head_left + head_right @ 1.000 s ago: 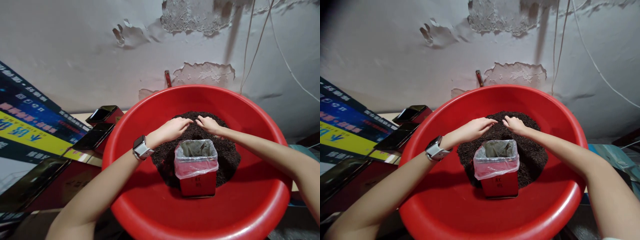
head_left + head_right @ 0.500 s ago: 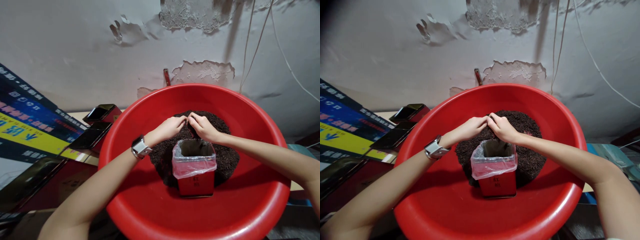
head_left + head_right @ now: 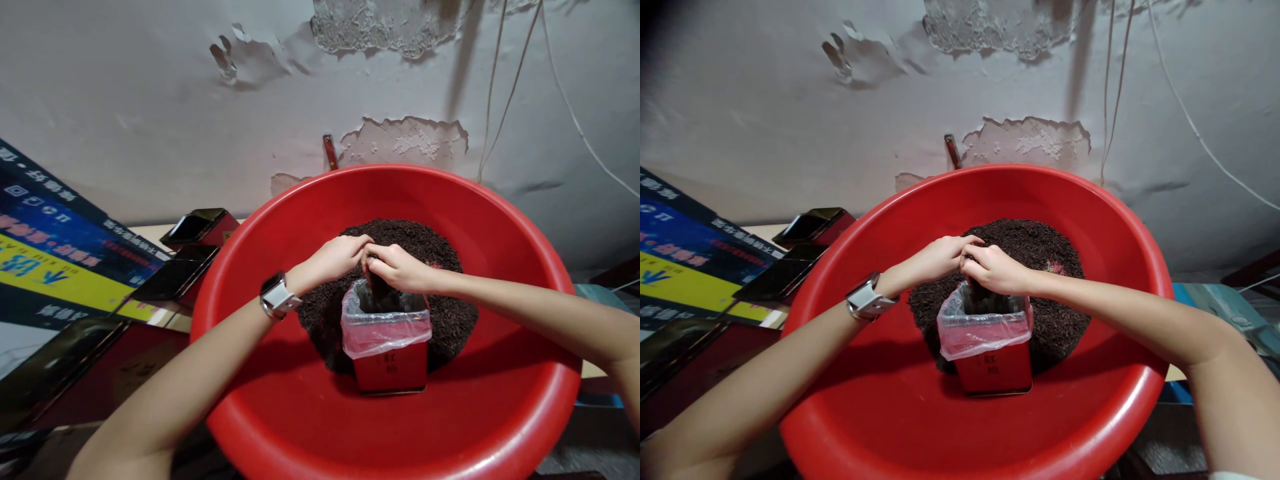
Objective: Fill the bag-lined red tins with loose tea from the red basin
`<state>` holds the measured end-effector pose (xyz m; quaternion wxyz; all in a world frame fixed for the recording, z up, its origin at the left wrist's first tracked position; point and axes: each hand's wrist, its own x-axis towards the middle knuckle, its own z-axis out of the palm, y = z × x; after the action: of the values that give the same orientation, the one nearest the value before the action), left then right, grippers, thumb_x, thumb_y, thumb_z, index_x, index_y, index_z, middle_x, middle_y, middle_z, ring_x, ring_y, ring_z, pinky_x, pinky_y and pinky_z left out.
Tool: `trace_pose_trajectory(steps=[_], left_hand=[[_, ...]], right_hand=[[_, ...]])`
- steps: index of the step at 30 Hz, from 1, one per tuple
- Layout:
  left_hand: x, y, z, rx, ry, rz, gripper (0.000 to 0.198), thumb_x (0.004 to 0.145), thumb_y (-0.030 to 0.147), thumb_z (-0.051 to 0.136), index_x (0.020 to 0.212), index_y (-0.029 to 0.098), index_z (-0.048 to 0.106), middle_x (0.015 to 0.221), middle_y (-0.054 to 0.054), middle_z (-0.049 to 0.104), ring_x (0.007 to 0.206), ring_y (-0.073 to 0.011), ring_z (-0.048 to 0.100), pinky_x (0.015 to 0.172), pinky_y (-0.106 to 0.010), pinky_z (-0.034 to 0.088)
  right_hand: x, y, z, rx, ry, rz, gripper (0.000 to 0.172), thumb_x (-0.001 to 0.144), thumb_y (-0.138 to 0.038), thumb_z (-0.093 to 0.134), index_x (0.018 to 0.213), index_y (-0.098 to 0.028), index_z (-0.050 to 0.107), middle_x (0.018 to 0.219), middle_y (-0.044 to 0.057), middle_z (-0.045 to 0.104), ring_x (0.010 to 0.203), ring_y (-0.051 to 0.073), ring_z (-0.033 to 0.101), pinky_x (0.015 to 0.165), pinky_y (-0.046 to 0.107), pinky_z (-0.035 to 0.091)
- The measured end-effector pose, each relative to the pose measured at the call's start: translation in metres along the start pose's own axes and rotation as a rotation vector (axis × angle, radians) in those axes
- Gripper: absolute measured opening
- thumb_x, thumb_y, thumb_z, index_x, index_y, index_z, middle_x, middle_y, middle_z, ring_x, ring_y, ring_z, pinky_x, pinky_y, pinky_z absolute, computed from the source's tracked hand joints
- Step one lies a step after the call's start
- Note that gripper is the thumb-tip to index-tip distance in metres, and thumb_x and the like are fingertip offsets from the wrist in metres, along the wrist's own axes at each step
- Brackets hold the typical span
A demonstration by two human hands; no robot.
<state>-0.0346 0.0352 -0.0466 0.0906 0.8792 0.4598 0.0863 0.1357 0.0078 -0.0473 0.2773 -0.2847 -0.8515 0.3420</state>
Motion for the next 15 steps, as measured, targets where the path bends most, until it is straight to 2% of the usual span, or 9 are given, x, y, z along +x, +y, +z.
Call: trace_pose_trajectory(steps=[5,9,12,15], left_hand=[[0.001,-0.002,-0.001,0.023,-0.027,-0.030,0.034,0.092,0.024,0.037,0.118,0.015,0.057,0.109,-0.012,0.068,0.096,-0.0227,0.064,0.078,-0.030,0.048],[0.003,-0.007,-0.001,0.070,-0.027,-0.105,0.037,0.093,0.024,0.033,0.119,0.016,0.058,0.112,-0.011,0.067,0.099,-0.0226,0.064,0.082,-0.031,0.048],[0.007,-0.019,0.004,0.076,-0.016,-0.154,0.037,0.093,0.024,0.033,0.121,0.020,0.057,0.118,-0.008,0.066,0.104,-0.0202,0.063,0.088,-0.030,0.047],[0.013,-0.039,0.013,0.100,-0.028,-0.209,0.037,0.092,0.024,0.033,0.118,0.020,0.059,0.120,-0.007,0.065,0.106,-0.0198,0.062,0.091,-0.029,0.046]], right_hand=[[-0.002,-0.002,-0.001,0.025,-0.114,-0.046,0.014,0.079,-0.014,0.037,0.073,-0.018,0.049,0.070,0.000,0.056,0.066,0.012,0.050,0.070,0.026,0.039],[-0.004,-0.003,-0.003,0.076,-0.214,-0.014,0.014,0.076,-0.012,0.037,0.070,-0.018,0.049,0.066,0.000,0.058,0.063,0.012,0.053,0.066,0.025,0.041],[-0.004,-0.002,-0.005,0.081,-0.256,0.004,0.014,0.075,-0.011,0.038,0.071,-0.017,0.050,0.066,0.000,0.059,0.061,0.012,0.054,0.062,0.023,0.041],[-0.003,-0.001,-0.007,0.065,-0.289,0.011,0.013,0.075,-0.011,0.039,0.071,-0.016,0.050,0.064,-0.001,0.059,0.059,0.011,0.054,0.060,0.022,0.041]])
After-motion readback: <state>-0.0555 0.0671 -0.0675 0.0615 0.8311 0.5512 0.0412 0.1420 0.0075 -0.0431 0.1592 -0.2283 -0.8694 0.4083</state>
